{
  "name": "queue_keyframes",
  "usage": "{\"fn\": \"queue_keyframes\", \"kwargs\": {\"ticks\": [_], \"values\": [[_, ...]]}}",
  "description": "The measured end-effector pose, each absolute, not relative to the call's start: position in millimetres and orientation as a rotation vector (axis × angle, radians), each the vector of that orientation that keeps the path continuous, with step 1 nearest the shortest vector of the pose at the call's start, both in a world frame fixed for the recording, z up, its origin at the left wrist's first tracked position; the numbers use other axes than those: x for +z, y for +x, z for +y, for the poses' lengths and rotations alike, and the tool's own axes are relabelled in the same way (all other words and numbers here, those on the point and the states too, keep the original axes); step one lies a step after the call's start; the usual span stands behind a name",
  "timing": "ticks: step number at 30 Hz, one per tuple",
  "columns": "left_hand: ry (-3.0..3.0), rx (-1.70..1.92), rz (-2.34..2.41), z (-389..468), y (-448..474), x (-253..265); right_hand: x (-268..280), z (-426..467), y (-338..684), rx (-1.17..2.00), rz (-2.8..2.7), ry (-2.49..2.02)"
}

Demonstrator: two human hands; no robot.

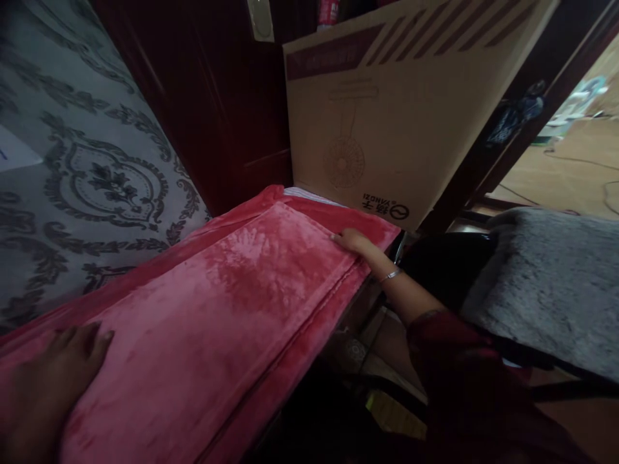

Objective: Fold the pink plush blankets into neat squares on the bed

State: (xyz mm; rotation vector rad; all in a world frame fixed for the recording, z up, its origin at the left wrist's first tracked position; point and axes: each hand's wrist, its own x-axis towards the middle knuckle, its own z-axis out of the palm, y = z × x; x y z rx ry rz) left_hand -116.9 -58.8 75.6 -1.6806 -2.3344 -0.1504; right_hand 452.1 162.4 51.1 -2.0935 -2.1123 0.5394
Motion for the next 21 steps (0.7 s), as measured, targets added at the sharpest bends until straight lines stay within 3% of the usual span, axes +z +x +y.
{"fn": "queue_keyframes", "kwargs": {"ticks": [4, 9, 21], "values": [[-1.886, -0.096, -2.153, -57.7, -56.0, 78.3, 41.7, 143.1, 441.6, 0.351, -2.093, -2.186], [-2.408, -0.178, -1.615, -63.8, 6.4, 33.2, 34.2, 130.9, 438.3, 0.191, -2.081, -2.212], [-2.478, -0.236, -1.407, -65.5, 2.2, 12.0, 20.5, 130.6, 451.3, -0.014, -2.066, -2.241]]}}
